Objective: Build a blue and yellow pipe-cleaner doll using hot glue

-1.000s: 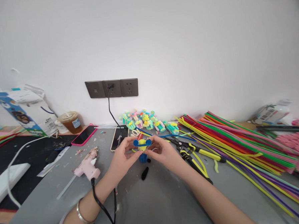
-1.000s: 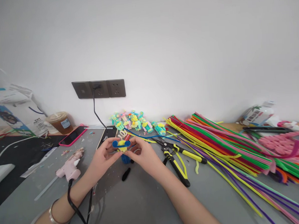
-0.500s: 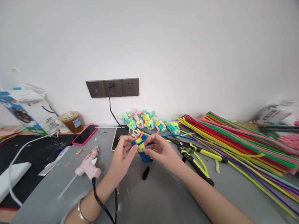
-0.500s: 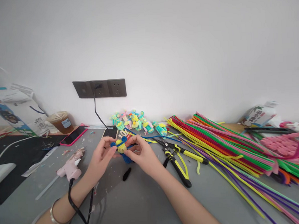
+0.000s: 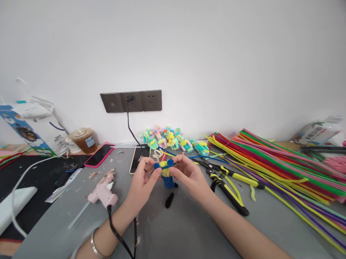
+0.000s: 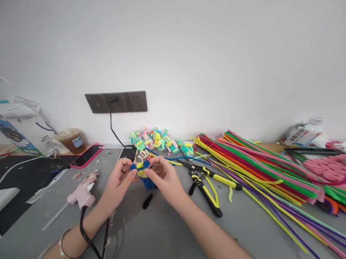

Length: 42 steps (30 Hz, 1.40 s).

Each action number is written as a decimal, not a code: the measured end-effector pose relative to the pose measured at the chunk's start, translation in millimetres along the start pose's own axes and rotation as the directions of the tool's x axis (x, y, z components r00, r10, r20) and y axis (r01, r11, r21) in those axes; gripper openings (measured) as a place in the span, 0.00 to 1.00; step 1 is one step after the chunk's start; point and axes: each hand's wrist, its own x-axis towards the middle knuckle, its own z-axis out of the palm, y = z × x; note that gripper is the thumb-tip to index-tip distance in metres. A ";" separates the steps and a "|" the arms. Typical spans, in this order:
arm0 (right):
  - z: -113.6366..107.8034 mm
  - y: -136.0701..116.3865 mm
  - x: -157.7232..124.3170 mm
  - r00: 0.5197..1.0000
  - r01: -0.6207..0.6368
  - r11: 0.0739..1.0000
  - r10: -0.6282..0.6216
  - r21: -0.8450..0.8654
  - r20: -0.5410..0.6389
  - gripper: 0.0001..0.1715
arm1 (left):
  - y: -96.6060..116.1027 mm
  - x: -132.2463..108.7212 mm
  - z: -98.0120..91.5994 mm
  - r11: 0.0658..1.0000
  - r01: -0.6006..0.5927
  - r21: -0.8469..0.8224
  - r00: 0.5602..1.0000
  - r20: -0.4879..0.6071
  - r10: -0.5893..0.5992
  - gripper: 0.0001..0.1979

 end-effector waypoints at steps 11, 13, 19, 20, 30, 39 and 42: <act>1.8 2.3 -0.7 0.999 0.040 0.997 -0.038 0.062 -0.023 0.18 | -0.5 -1.8 -0.3 0.999 -0.029 -0.029 0.999 0.021 0.030 0.16; 1.4 3.0 -0.7 0.998 0.058 0.996 -0.056 0.063 -0.025 0.18 | -1.2 -2.5 -0.8 0.999 -0.033 -0.020 0.999 0.018 0.033 0.15; 1.1 2.5 -1.3 0.998 0.058 0.996 -0.057 0.061 -0.013 0.18 | -5.2 -3.4 -3.6 0.999 -0.040 0.037 0.999 0.034 0.038 0.13; 1.3 2.7 -1.4 0.999 0.051 0.997 -0.050 0.064 -0.011 0.18 | -5.7 -3.3 -3.8 0.998 -0.043 0.044 0.999 0.034 0.041 0.13; 1.7 3.8 -1.2 1.000 0.010 0.998 -0.010 0.064 -0.012 0.20 | -3.1 -3.2 -2.9 0.988 -0.091 0.126 0.996 0.026 0.088 0.11; 1.7 0.3 -1.3 1.000 0.021 0.999 -0.021 0.028 -0.006 0.20 | -0.3 -5.3 -1.1 0.992 -0.088 0.092 0.996 0.010 0.087 0.12; 2.1 1.7 -1.2 0.999 0.035 0.999 -0.035 0.039 -0.009 0.20 | -0.4 -5.4 -1.4 0.995 -0.087 0.056 0.996 0.036 0.085 0.12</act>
